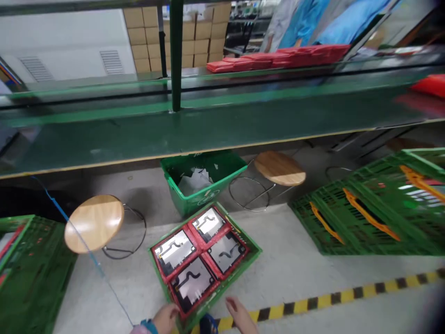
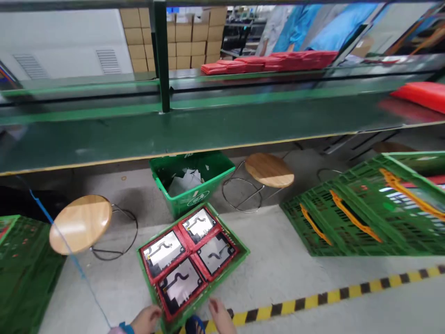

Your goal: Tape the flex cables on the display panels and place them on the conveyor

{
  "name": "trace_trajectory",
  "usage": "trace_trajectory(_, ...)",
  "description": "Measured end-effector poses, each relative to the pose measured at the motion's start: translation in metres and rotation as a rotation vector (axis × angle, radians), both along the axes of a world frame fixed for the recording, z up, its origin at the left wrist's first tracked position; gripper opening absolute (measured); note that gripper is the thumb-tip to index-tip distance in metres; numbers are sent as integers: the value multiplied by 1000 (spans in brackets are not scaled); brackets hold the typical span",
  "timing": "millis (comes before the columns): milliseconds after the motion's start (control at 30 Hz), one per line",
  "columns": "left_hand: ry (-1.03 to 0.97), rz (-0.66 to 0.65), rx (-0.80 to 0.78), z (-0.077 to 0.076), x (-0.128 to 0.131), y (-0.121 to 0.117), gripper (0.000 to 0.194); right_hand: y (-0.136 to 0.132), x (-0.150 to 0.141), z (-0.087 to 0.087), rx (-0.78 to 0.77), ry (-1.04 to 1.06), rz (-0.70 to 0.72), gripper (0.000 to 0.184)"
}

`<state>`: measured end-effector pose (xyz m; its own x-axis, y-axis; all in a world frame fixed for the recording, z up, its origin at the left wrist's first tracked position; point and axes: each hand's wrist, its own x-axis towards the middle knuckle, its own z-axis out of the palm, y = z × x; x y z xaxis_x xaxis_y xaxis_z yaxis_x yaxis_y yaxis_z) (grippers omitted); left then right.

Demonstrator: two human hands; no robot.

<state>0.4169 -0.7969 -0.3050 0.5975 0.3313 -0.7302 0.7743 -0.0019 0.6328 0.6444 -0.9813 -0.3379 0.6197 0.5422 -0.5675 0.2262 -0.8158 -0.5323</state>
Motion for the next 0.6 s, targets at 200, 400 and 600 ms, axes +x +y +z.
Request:
trace_trajectory(200,-376,41,447,-120,13,65,23,88,30,-146,142,-80,566,32)
trace_trajectory(400,-570,325,863,-168,-2,123,19,122,29,-210,211,-184,1038,44)
trace_trajectory(600,-596,458,957,-181,-3,97,21,137,-5,-227,140,-248,1217,48)
